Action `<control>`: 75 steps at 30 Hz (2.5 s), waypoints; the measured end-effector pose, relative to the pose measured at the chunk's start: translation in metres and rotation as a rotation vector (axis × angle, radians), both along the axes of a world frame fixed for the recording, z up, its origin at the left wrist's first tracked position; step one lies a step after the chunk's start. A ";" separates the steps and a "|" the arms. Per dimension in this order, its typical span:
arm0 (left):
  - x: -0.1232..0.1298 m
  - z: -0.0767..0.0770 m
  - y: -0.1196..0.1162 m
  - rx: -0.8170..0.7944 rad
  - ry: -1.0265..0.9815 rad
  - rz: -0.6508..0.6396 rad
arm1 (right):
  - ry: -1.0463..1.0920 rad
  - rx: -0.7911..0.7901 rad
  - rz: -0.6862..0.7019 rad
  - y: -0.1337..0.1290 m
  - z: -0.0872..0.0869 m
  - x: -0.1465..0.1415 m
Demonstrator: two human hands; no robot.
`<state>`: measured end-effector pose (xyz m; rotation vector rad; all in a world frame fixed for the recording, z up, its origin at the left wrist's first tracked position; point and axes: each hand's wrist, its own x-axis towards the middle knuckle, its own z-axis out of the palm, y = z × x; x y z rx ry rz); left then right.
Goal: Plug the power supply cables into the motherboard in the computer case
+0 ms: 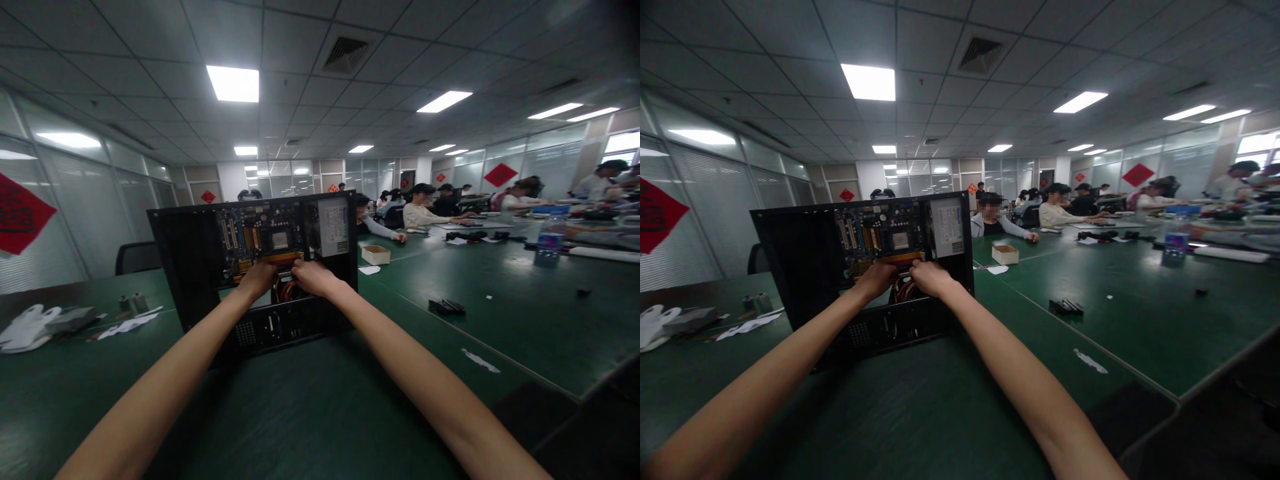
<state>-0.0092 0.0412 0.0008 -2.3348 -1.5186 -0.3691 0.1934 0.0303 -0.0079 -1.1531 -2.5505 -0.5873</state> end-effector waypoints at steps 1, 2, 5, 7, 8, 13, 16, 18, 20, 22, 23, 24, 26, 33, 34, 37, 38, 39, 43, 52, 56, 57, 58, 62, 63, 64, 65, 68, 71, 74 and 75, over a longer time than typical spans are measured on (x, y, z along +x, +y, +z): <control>0.000 0.000 0.000 -0.005 -0.006 -0.004 | -0.006 0.003 0.009 0.001 0.000 -0.001; 0.000 0.000 -0.001 -0.005 -0.015 -0.011 | -0.013 0.004 0.020 0.002 0.000 -0.003; -0.001 0.000 0.000 0.000 -0.038 -0.040 | -0.046 -0.005 0.064 0.010 0.001 -0.011; -0.003 -0.002 0.002 -0.002 -0.037 -0.036 | -0.063 -0.017 0.104 0.019 0.001 -0.017; -0.004 -0.002 0.003 -0.004 -0.037 -0.029 | -0.063 -0.019 0.126 0.024 0.001 -0.019; -0.008 -0.005 0.008 -0.017 -0.054 -0.004 | 0.009 -0.008 0.170 0.042 -0.001 -0.026; -0.008 -0.006 0.009 -0.013 -0.030 0.003 | 0.021 -0.013 0.102 0.040 -0.001 -0.025; -0.007 -0.007 0.009 -0.003 -0.019 0.006 | 0.009 -0.021 0.061 0.035 -0.001 -0.025; -0.006 -0.007 0.008 -0.004 -0.020 0.021 | -0.001 -0.029 0.044 0.031 0.000 -0.025; -0.006 -0.008 0.007 -0.011 -0.041 0.045 | -0.012 -0.033 0.040 0.028 0.001 -0.026; -0.005 -0.008 0.007 -0.013 -0.056 0.054 | -0.018 -0.035 0.040 0.027 0.001 -0.027; -0.005 -0.008 0.006 -0.015 -0.069 0.058 | -0.024 -0.035 0.040 0.027 0.001 -0.027; -0.005 -0.009 0.006 -0.017 -0.088 0.058 | -0.033 -0.032 0.041 0.027 0.001 -0.028; -0.003 -0.007 0.004 -0.023 -0.053 0.084 | -0.026 -0.008 0.019 0.027 0.000 -0.029; -0.003 -0.006 0.004 -0.023 -0.049 0.081 | -0.022 -0.004 0.014 0.027 0.000 -0.029; -0.004 -0.007 0.004 -0.014 -0.057 0.055 | -0.018 0.006 0.005 0.027 -0.002 -0.031; -0.004 -0.007 0.004 -0.012 -0.060 0.049 | -0.020 0.009 0.004 0.027 -0.003 -0.032; -0.005 -0.007 0.004 -0.012 -0.064 0.045 | -0.023 0.012 0.004 0.027 -0.003 -0.032; -0.007 -0.008 0.005 0.001 -0.081 0.033 | -0.046 0.029 0.005 0.027 -0.002 -0.033; -0.014 -0.016 0.016 -0.013 -0.079 -0.010 | -0.105 0.035 0.012 0.029 0.001 -0.035; -0.013 -0.015 0.018 0.023 -0.081 -0.018 | -0.100 0.018 0.024 0.031 0.001 -0.033; -0.012 -0.015 0.019 0.018 -0.090 -0.013 | -0.093 0.012 0.025 0.032 0.001 -0.032; -0.012 -0.015 0.019 0.011 -0.094 -0.008 | -0.084 0.006 0.024 0.034 0.000 -0.032; -0.010 -0.014 0.022 0.004 -0.087 0.001 | -0.033 -0.020 0.015 0.038 -0.002 -0.029; -0.010 -0.014 0.022 0.002 -0.094 0.001 | -0.018 -0.027 0.015 0.038 -0.003 -0.028; -0.010 -0.014 0.022 -0.001 -0.105 0.001 | -0.002 -0.033 0.015 0.039 -0.004 -0.026; -0.010 -0.014 0.022 -0.007 -0.116 0.002 | 0.012 -0.040 0.013 0.039 -0.004 -0.023; -0.010 -0.014 0.020 -0.022 -0.131 0.006 | 0.041 -0.065 0.005 0.038 -0.005 -0.016; -0.011 -0.013 0.018 -0.031 -0.133 -0.010 | 0.063 -0.079 0.002 0.036 -0.003 -0.012; -0.011 -0.013 0.016 -0.022 -0.138 -0.021 | 0.075 -0.093 -0.020 0.034 -0.001 -0.014; -0.010 -0.013 0.015 -0.019 -0.136 -0.021 | 0.074 -0.102 -0.032 0.034 -0.001 -0.016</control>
